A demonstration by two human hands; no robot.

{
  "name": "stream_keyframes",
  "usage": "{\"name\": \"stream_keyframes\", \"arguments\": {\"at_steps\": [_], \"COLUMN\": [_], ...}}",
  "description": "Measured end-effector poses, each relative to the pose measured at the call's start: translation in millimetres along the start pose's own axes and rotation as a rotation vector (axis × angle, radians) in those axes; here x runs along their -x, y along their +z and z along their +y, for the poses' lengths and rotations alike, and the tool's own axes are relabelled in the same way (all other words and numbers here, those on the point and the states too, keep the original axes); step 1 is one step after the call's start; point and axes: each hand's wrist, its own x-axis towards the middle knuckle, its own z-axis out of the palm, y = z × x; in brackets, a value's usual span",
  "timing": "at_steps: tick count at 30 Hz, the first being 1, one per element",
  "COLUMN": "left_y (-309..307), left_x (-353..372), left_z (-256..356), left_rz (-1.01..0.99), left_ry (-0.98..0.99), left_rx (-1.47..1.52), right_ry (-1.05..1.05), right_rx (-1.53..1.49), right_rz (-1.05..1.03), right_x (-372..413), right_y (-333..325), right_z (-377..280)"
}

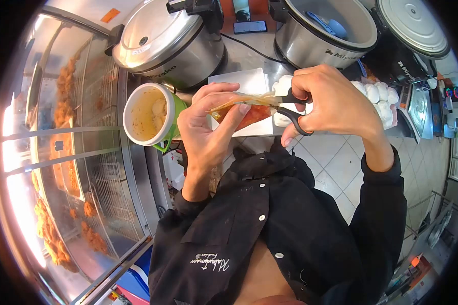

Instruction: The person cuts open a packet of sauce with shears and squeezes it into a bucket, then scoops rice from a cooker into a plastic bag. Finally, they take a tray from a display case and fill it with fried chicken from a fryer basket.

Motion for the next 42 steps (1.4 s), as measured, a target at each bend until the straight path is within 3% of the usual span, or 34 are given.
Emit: {"name": "stream_keyframes", "arguments": {"at_steps": [21, 30, 33, 37, 42], "left_y": [2, -5, -25, -59, -80], "left_x": [0, 12, 37, 107, 217], "left_z": [-2, -12, -26, -40, -49], "left_rz": [-0.049, -0.016, 0.042, 0.189, 0.599], "left_ry": [-0.081, 0.001, 0.031, -0.105, -0.245], "left_rx": [0.047, -0.069, -0.168, -0.271, -0.286], "right_ry": [0.020, 0.048, -0.153, -0.244, -0.487], "right_rx": [-0.139, -0.157, -0.115, -0.058, -0.072], "right_rz": [-0.024, -0.116, -0.127, -0.410, -0.678], "right_x": [-1, -10, -29, -63, -86], "right_y": [16, 22, 48, 101, 203], "right_z": [8, 2, -5, -28, -68]}}
